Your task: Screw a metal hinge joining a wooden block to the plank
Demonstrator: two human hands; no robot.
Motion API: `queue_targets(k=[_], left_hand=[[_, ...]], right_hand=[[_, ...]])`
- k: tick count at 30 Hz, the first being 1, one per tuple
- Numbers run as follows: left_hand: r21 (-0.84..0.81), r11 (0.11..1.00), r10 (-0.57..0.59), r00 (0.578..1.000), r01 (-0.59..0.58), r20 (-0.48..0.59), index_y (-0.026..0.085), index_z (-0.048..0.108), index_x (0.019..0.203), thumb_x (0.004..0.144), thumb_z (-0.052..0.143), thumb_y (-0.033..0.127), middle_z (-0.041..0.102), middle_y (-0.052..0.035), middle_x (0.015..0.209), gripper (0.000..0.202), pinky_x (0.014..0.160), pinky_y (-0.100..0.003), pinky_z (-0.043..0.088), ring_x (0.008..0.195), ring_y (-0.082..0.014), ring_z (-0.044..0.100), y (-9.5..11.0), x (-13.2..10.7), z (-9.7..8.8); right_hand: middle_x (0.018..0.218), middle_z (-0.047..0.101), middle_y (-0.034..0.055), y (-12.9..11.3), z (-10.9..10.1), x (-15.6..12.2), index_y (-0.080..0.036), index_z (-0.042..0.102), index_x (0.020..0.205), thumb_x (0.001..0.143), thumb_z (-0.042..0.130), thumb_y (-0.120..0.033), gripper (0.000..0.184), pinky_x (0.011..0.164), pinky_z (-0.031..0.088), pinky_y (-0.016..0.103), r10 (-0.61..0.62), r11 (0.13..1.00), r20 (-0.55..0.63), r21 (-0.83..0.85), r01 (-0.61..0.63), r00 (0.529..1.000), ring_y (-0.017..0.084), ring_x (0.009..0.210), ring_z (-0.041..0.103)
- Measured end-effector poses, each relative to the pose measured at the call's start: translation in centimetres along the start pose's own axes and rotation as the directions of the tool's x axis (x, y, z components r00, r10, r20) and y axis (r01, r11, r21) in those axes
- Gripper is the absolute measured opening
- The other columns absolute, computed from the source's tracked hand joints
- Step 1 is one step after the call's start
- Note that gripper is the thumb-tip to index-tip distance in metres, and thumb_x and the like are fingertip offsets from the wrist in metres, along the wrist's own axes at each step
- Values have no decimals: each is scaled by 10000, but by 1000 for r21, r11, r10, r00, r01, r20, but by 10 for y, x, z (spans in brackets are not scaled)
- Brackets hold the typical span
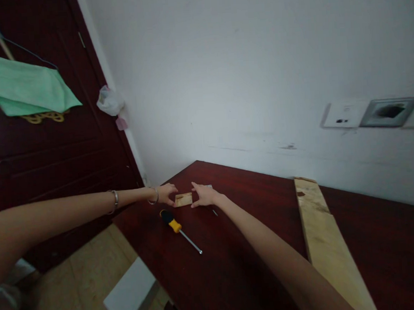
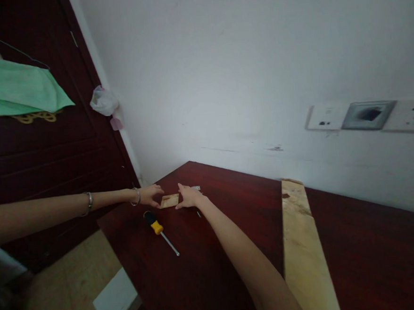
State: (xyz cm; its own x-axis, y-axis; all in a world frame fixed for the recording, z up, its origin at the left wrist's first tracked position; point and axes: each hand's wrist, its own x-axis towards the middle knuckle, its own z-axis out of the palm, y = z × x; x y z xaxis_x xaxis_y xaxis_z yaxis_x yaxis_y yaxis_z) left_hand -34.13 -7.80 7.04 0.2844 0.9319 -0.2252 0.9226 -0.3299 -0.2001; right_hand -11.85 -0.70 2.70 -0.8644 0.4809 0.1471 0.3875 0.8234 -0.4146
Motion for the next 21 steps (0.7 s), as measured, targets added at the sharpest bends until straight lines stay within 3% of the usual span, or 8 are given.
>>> queue_targets(k=[4,8,13,21], left_hand=[[-20,992,-120,992,121,43,122,569,1193,679,734,500,578,-149,1225,659,909,-304,441,1090,-257,550,2,-2,12],[-28,990,-137,985,141,103,142,587,1162,647,743,518,573,-152,1235,657,896,-328,437,1070,-269,540,1,1,18],[-38,986,-159,979,165,125,178,576,1210,581,785,497,529,-154,1315,735,947,-381,394,1146,-307,478,-5,10,23],[-113,987,-110,991,118,73,190,663,1068,596,774,441,637,-85,1107,545,819,-304,445,1022,-259,539,-11,12,27]], right_hand=[[1410,491,206,2,8,20,-80,226,1489,637,774,-410,1065,1105,334,405,21,1000,38,4,-21,999,302,1347,420],[1437,446,233,4,13,31,-62,269,1473,629,757,-404,1033,1084,360,430,64,998,85,-4,-64,994,331,1319,453],[1439,471,168,7,15,36,-122,314,1467,642,729,-373,958,1062,395,361,74,997,145,7,-76,987,285,1295,491],[1406,516,150,13,17,33,-118,288,1473,656,732,-362,961,1065,387,340,51,999,135,-7,-51,990,268,1287,500]])
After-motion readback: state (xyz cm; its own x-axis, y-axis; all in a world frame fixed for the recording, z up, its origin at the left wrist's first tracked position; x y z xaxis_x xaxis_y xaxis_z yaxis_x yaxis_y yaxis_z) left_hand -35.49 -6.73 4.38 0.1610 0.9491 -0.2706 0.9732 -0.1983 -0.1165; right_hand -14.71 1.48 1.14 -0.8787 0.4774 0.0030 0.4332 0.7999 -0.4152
